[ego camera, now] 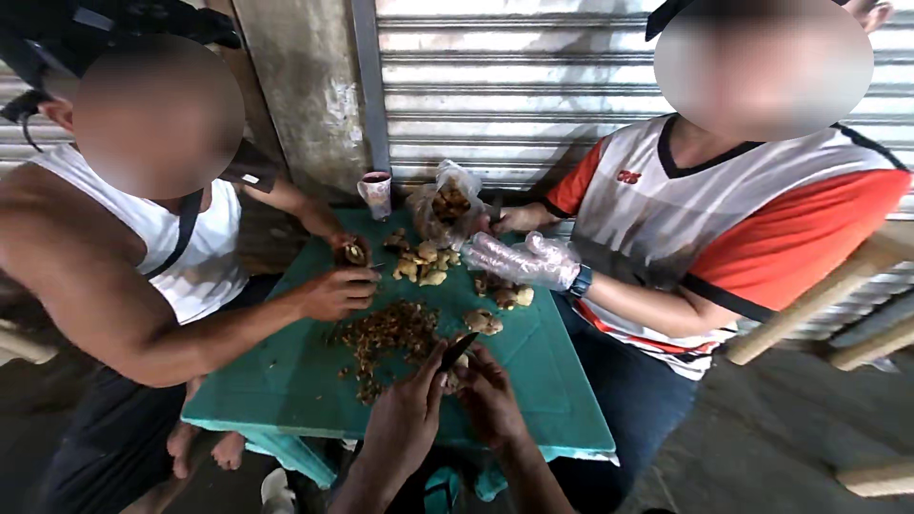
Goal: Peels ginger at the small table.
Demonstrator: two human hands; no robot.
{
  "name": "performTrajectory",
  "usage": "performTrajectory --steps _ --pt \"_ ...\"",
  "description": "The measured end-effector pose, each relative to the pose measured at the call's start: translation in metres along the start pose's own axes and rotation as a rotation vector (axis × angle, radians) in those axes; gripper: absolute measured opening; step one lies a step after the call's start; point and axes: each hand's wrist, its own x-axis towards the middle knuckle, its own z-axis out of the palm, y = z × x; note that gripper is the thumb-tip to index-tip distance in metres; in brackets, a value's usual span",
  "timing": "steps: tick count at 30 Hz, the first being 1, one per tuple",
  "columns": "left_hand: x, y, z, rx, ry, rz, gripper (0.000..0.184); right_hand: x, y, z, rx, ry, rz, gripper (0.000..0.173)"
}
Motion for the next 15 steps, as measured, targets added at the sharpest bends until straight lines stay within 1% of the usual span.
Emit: performTrajectory --steps 4,7,10,13,15 --pt "-0.005 0.007 -0.003 0.019 -0.057 -0.026 0.049 -0.001 -0.002 0.002 -0.024 0.047 -0.004 0.052" --pt "-0.001 0.006 -0.002 0.051 -0.026 -0.055 0.047 -0.001 -0.001 0.001 -0.072 0.01 0.01 0.047" --pt "0.005 0.003 -0.011 -0.005 -0.111 -0.115 0.049 -0.003 0.0 0.0 -0.098 -0.017 0.027 0.052" --pt "-0.001 0.003 -0.009 -0.028 -0.111 -0.06 0.05 -0.001 -0.002 0.004 -0.058 0.053 0.006 0.05" --pt "-0.003 0.002 -0.004 -0.025 -0.083 -0.042 0.05 -0.001 -0.003 0.005 -0.051 0.059 0.006 0.049"
